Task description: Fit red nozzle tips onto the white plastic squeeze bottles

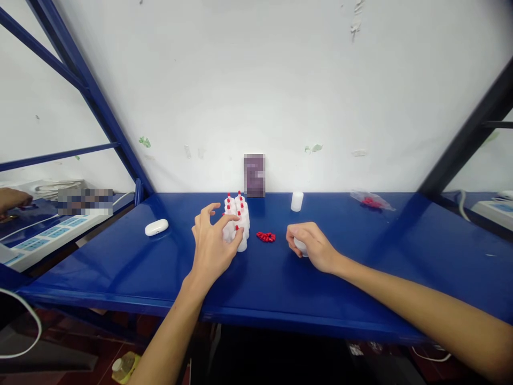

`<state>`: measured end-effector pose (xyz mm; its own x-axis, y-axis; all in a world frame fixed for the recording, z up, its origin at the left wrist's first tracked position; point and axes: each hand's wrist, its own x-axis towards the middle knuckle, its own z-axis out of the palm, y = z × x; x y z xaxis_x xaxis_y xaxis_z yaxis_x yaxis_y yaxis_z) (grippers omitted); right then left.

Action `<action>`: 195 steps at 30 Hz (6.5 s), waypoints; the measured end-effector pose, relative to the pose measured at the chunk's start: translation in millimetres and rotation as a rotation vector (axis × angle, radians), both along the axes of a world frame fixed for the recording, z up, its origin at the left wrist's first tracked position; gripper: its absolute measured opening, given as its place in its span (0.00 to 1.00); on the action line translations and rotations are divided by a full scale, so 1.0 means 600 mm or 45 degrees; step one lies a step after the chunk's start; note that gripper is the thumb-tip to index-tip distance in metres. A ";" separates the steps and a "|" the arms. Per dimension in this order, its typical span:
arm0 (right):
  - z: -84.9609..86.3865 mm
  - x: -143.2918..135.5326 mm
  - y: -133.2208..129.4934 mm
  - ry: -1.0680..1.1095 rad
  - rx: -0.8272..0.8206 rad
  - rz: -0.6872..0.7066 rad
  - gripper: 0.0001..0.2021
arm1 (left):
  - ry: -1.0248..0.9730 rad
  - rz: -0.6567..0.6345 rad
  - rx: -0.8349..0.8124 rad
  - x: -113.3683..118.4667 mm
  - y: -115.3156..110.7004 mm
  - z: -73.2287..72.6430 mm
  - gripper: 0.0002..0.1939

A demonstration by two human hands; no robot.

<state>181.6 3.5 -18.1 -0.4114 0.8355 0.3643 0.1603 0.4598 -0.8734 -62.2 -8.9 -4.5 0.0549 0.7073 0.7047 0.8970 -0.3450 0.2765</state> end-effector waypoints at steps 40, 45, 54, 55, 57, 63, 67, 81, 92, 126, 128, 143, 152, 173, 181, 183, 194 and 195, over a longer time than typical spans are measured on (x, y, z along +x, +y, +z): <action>-0.009 0.009 0.024 0.092 -0.099 0.075 0.25 | 0.258 -0.427 -0.585 0.081 -0.040 -0.040 0.09; -0.014 0.001 0.021 0.227 -0.123 0.152 0.24 | 0.169 -0.627 -0.533 0.083 -0.038 -0.042 0.09; -0.021 -0.006 0.004 0.373 -0.455 0.328 0.23 | -0.230 -0.704 -0.050 0.087 -0.046 -0.035 0.13; -0.021 -0.007 0.002 0.372 -0.475 0.375 0.22 | -0.351 -0.714 -0.043 0.090 -0.051 -0.030 0.11; -0.019 -0.011 -0.003 0.336 -0.496 0.465 0.23 | -0.620 -0.767 -0.121 0.100 -0.061 -0.018 0.06; -0.005 -0.019 -0.024 0.114 -0.315 0.567 0.35 | -1.111 -0.974 -0.380 0.135 -0.093 -0.005 0.03; 0.009 -0.020 -0.038 0.063 -0.317 0.560 0.35 | -1.003 -0.880 -0.326 0.139 -0.105 -0.003 0.05; 0.016 -0.011 -0.040 0.097 -0.343 0.733 0.27 | -0.827 -0.819 -0.280 0.148 -0.114 0.003 0.15; 0.015 -0.011 -0.046 0.094 -0.382 0.649 0.18 | -0.633 -0.822 -0.255 0.133 -0.111 0.008 0.04; 0.016 -0.009 -0.029 -0.029 -0.220 0.328 0.18 | -0.029 -0.113 -0.008 -0.015 0.001 0.019 0.06; 0.017 -0.009 -0.030 -0.038 -0.219 0.309 0.19 | -0.020 -0.122 -0.012 -0.014 0.002 0.019 0.06; 0.008 -0.005 -0.028 -0.149 -0.180 0.322 0.25 | 0.301 -0.533 -0.821 0.001 -0.090 0.069 0.09; 0.008 -0.002 -0.029 -0.164 -0.118 0.299 0.23 | 0.423 -0.460 -0.920 0.017 -0.063 0.034 0.11; 0.002 -0.009 -0.032 -0.190 0.011 0.317 0.28 | -0.458 -0.840 -0.509 0.091 -0.076 0.027 0.01; 0.013 -0.008 -0.038 -0.371 0.165 0.280 0.30 | -0.349 -0.880 -0.524 0.092 -0.075 0.015 0.03; 0.012 -0.006 -0.038 -0.397 0.175 0.303 0.31 | -0.294 -0.898 -0.526 0.093 -0.073 0.009 0.04; 0.014 -0.005 -0.041 -0.421 0.228 0.317 0.30 | -0.092 -0.922 -0.530 0.075 -0.076 0.031 0.03; 0.015 -0.006 -0.041 -0.442 0.241 0.306 0.29 | -0.039 -0.882 -0.578 0.063 -0.079 0.042 0.03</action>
